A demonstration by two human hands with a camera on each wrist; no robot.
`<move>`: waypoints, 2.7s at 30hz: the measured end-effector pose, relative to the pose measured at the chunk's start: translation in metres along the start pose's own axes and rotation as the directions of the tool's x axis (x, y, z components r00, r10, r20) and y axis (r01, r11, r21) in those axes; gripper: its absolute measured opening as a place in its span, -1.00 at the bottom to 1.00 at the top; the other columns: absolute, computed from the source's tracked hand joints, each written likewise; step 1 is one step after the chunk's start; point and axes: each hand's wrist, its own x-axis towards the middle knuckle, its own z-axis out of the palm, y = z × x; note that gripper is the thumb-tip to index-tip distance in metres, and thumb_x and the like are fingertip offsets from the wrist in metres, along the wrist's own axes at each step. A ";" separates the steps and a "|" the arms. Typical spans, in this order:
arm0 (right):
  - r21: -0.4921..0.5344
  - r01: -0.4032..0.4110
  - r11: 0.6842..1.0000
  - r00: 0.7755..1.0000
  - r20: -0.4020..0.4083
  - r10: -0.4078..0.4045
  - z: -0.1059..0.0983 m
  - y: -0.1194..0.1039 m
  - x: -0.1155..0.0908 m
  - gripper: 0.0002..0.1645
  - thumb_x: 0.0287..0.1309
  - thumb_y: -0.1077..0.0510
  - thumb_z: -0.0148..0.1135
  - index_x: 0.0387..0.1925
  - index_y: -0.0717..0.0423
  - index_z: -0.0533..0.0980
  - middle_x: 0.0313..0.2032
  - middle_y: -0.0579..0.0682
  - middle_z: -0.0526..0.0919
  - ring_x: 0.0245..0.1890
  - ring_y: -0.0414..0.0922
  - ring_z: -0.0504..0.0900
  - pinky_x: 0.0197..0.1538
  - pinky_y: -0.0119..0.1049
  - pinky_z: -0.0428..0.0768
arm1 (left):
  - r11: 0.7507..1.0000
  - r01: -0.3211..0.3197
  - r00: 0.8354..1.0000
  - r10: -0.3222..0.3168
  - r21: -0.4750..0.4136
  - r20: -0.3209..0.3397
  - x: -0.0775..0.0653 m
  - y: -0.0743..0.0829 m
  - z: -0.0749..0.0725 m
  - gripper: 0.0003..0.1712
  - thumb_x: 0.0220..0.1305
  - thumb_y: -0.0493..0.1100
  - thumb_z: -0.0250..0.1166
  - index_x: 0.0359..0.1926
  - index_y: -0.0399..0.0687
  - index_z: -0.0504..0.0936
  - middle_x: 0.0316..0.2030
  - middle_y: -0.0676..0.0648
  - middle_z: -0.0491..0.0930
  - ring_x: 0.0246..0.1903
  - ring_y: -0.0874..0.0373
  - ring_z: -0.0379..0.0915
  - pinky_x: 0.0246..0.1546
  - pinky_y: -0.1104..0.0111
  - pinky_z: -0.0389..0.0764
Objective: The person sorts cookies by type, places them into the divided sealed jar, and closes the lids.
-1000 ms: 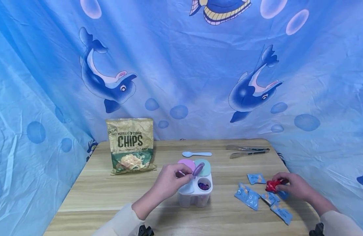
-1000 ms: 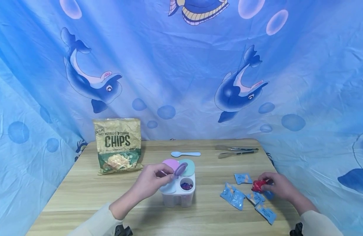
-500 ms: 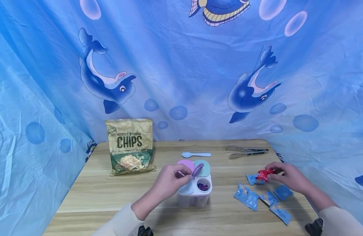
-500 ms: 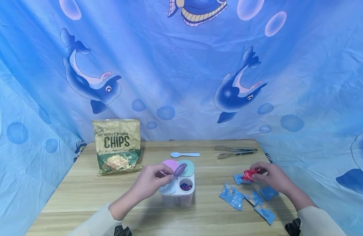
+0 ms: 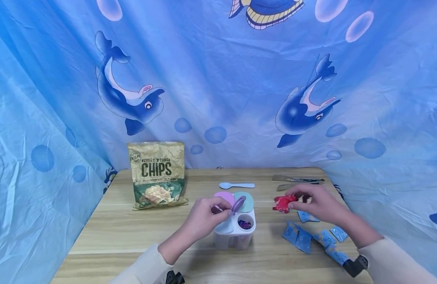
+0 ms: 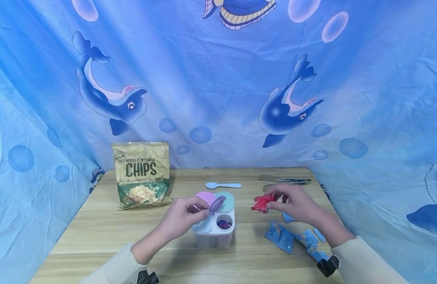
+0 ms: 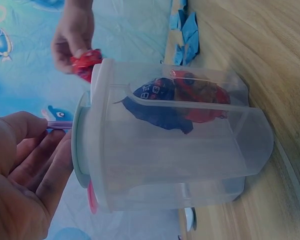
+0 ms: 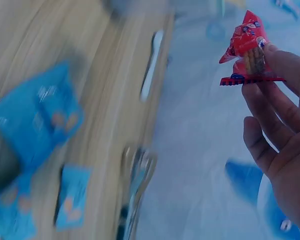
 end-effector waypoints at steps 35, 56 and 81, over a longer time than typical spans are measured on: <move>0.213 0.205 0.955 0.962 0.136 -0.236 0.069 -0.056 0.045 -0.62 0.17 -0.08 0.50 0.02 -0.16 0.67 -0.19 -0.31 0.68 -0.27 -0.26 0.63 -0.37 -0.29 0.64 | 1.000 -0.020 1.000 0.020 0.012 -0.012 0.001 0.001 0.000 -0.93 0.25 -0.23 0.42 -0.24 -0.03 0.80 -0.34 0.11 0.78 -0.32 0.26 0.70 -0.23 0.42 0.69; 0.002 0.179 0.984 0.965 0.194 -0.176 0.078 -0.068 0.043 -0.70 0.06 0.03 0.54 -0.23 -0.34 0.59 -0.37 -0.42 0.63 -0.38 -0.26 0.58 -0.34 -0.41 0.58 | 0.999 -0.032 0.999 0.032 -0.004 -0.008 0.000 0.000 0.001 -0.93 0.25 -0.22 0.43 -0.24 0.01 0.80 -0.33 0.10 0.79 -0.33 0.30 0.70 -0.24 0.43 0.71; -0.022 0.208 0.978 0.959 0.203 -0.199 0.078 -0.075 0.037 -0.85 0.20 -0.07 0.48 -0.19 -0.26 0.79 -0.29 -0.45 0.66 -0.27 -0.38 0.57 -0.14 -0.34 0.66 | 1.000 -0.030 1.000 0.030 0.006 -0.005 -0.001 0.001 0.002 -0.94 0.26 -0.21 0.42 -0.25 0.01 0.79 -0.34 0.10 0.78 -0.33 0.30 0.70 -0.24 0.43 0.71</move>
